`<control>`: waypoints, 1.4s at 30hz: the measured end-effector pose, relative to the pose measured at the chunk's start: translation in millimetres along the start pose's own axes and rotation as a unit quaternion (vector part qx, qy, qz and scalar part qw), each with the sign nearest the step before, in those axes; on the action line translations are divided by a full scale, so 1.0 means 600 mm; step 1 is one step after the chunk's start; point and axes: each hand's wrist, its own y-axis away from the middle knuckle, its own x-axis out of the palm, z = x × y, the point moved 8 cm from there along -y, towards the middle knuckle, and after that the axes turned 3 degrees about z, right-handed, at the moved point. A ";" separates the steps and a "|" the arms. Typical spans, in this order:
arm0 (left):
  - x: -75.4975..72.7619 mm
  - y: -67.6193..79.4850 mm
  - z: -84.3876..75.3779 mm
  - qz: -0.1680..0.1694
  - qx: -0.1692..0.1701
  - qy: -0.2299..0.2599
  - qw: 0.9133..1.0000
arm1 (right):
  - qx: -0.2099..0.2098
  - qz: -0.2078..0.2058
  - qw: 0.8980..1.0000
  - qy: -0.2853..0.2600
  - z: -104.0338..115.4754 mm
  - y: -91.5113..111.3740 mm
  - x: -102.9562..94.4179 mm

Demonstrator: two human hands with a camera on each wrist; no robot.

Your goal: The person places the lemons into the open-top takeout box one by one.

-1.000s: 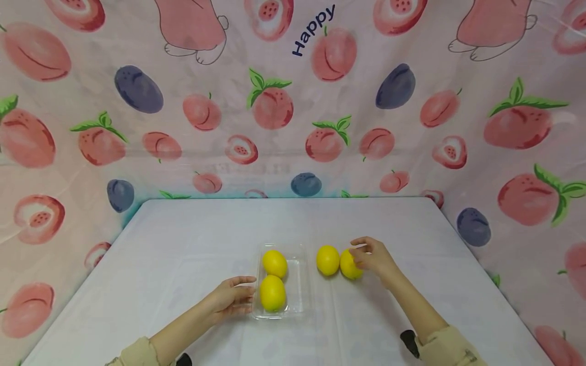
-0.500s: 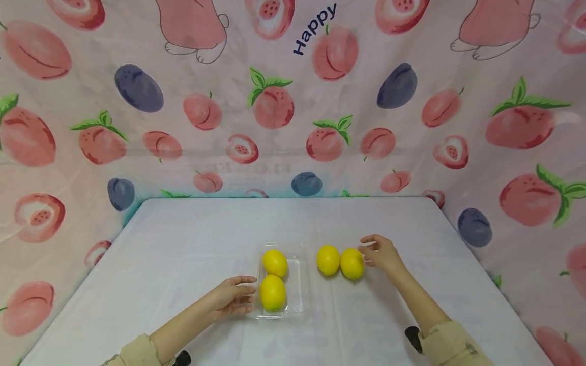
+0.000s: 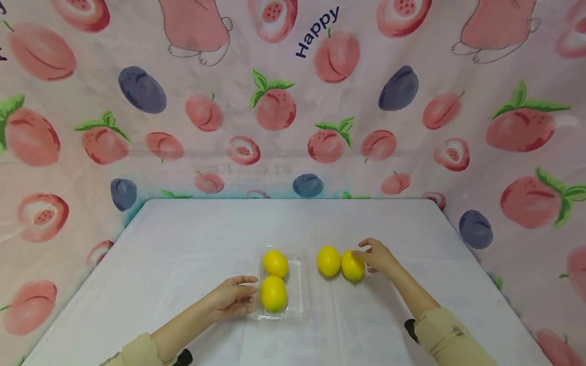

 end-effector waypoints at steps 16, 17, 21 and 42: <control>-0.002 0.000 -0.002 -0.012 0.019 -0.006 1.000 | 0.015 0.007 1.000 0.013 0.002 -0.014 0.020; -0.002 0.001 -0.003 -0.014 0.019 -0.006 1.000 | 0.013 0.005 1.000 0.011 0.002 -0.015 0.020; -0.003 0.002 -0.005 -0.017 0.022 -0.008 1.000 | 0.005 -0.004 1.000 0.013 0.000 -0.014 0.019; 0.002 0.001 0.001 -0.011 0.011 0.003 1.000 | 0.017 -0.025 0.999 0.018 0.000 -0.003 -0.001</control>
